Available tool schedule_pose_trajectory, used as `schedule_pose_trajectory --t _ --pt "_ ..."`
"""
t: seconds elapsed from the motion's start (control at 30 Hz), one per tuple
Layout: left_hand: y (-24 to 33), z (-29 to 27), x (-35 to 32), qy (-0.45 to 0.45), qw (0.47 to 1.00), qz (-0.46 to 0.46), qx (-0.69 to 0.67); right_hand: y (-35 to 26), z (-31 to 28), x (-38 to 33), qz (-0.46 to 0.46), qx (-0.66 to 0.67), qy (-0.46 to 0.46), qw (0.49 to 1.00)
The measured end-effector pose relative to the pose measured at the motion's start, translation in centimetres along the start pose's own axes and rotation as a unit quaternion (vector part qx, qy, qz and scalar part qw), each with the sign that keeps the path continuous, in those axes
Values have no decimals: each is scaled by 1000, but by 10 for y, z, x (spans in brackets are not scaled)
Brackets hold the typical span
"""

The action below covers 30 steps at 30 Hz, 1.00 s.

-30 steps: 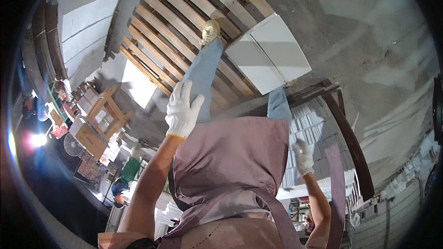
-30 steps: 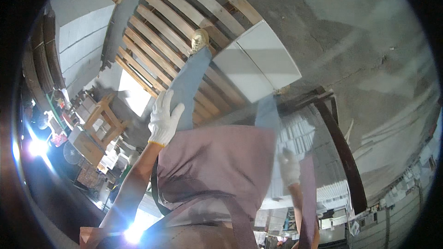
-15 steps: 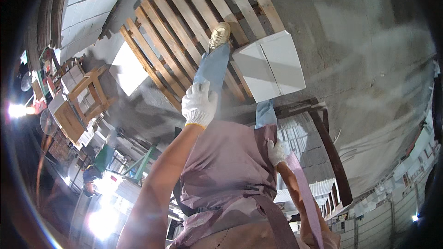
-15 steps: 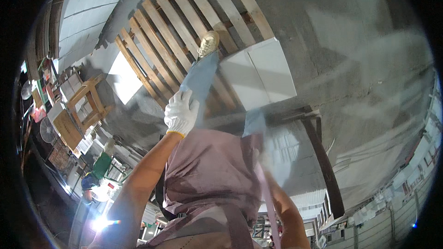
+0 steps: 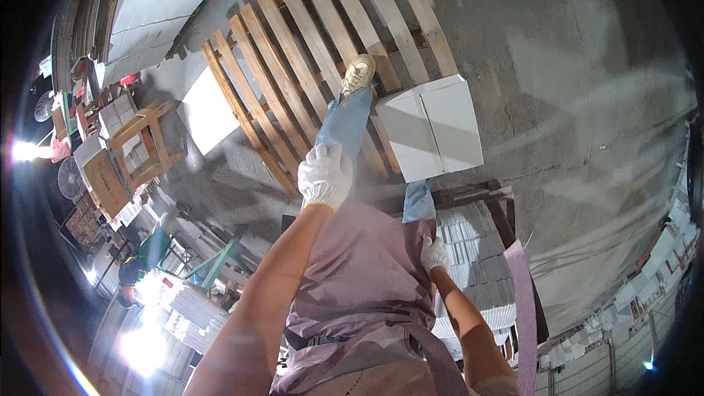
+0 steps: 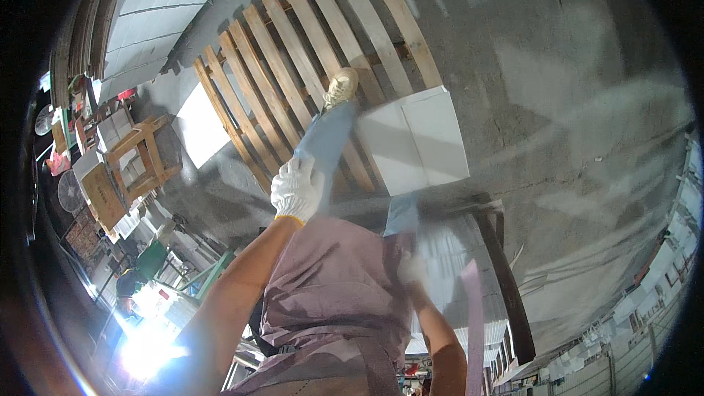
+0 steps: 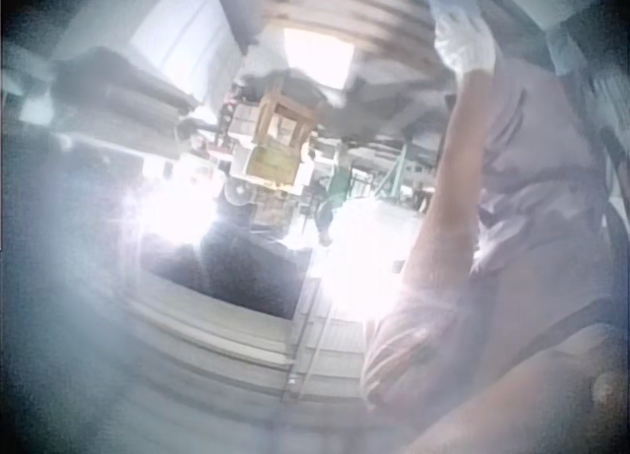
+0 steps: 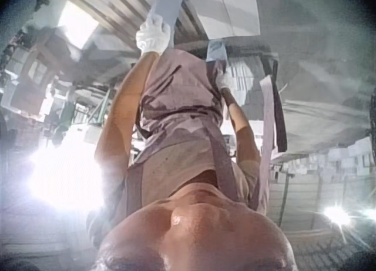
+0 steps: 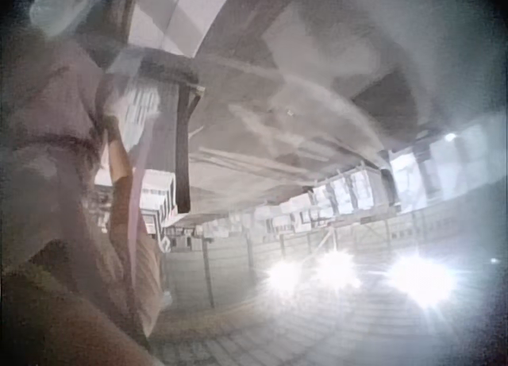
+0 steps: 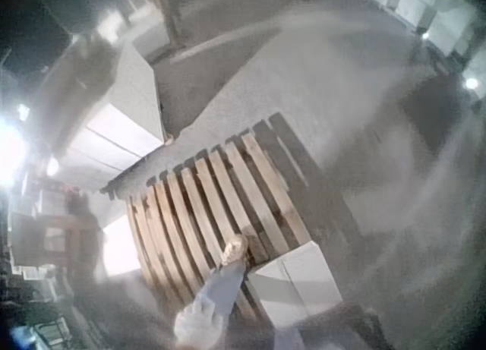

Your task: The person assembles white cardboard boxes by folding flaps and sealing them with a handheld tape dispenser. They place finished boxes onto a wooden pallet and handle bubble wrap and cardboard pieces on a workbench.

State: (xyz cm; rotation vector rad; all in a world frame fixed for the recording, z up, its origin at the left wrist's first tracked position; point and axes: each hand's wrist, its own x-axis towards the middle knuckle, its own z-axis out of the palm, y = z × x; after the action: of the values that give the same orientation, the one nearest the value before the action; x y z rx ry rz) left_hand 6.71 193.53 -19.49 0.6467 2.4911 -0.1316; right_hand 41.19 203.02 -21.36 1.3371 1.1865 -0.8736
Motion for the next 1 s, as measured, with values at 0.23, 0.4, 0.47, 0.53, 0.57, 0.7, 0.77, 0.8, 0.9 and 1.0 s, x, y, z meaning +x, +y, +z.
schedule_pose_trajectory --t 0.23,0.4,0.47,0.53,0.57,0.7,0.77,0.8,0.9,1.0 --pt "1 -6 0 -9 1000 -19 -20 -3 -2 -4 -24 -8 16 1000" --pt "-3 -15 5 -29 999 -37 -20 -40 -45 33 -187 -167 -66 966" --pt "-4 -20 7 -35 998 -37 -23 -89 -75 53 -220 -136 40 965" --pt "-6 -24 9 -59 997 -48 -31 -160 -107 66 -275 -70 161 945" --pt "-7 -26 11 -77 995 -60 -24 -206 -124 71 -358 -68 238 900" --pt "-13 -33 19 -61 995 -60 -57 -368 -194 56 -544 -8 396 739" --pt "-17 -37 25 -39 996 -31 -73 -414 -231 36 -441 -155 217 857" --pt "-19 -39 29 -49 996 -27 -70 -430 -238 25 -441 -138 139 876" --pt "-25 -47 42 -30 997 -12 -74 -474 -267 -5 -340 173 -91 920" --pt "-30 -56 57 -14 997 4 -76 -495 -300 -30 -425 355 0 833"
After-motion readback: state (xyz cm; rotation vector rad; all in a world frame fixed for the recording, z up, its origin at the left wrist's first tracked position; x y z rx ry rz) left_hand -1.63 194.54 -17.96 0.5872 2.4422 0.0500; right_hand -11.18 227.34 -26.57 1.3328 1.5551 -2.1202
